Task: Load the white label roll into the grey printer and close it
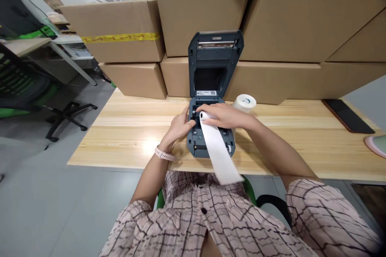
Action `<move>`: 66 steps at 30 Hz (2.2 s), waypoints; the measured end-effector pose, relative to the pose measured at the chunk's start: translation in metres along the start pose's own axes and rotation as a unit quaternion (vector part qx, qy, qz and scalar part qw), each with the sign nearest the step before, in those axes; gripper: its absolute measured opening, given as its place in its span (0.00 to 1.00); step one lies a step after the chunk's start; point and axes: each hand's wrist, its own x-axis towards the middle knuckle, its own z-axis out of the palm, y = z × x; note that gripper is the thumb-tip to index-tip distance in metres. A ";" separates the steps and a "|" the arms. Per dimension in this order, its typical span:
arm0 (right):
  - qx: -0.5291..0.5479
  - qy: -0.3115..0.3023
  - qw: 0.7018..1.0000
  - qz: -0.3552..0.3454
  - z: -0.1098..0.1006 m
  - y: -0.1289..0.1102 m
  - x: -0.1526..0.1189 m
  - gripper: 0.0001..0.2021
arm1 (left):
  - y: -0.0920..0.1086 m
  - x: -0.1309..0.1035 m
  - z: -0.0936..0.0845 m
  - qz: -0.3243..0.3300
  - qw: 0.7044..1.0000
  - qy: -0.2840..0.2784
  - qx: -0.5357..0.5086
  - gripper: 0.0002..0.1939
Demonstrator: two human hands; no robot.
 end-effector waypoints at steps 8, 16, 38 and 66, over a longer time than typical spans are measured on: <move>-0.086 -0.014 0.995 0.058 0.031 0.011 0.018 0.26 | 0.001 0.002 -0.001 -0.016 1.000 0.003 0.020 0.44; -0.002 0.072 0.997 -0.040 0.034 0.002 -0.012 0.15 | 0.002 -0.001 -0.001 -0.002 1.000 0.003 0.009 0.42; -0.053 0.240 0.968 -0.040 0.089 -0.044 -0.077 0.17 | 0.002 -0.003 0.001 0.014 0.999 0.005 -0.046 0.42; 0.178 0.396 0.900 -0.034 0.036 -0.013 -0.078 0.19 | -0.007 0.000 0.003 0.012 0.997 0.001 -0.080 0.43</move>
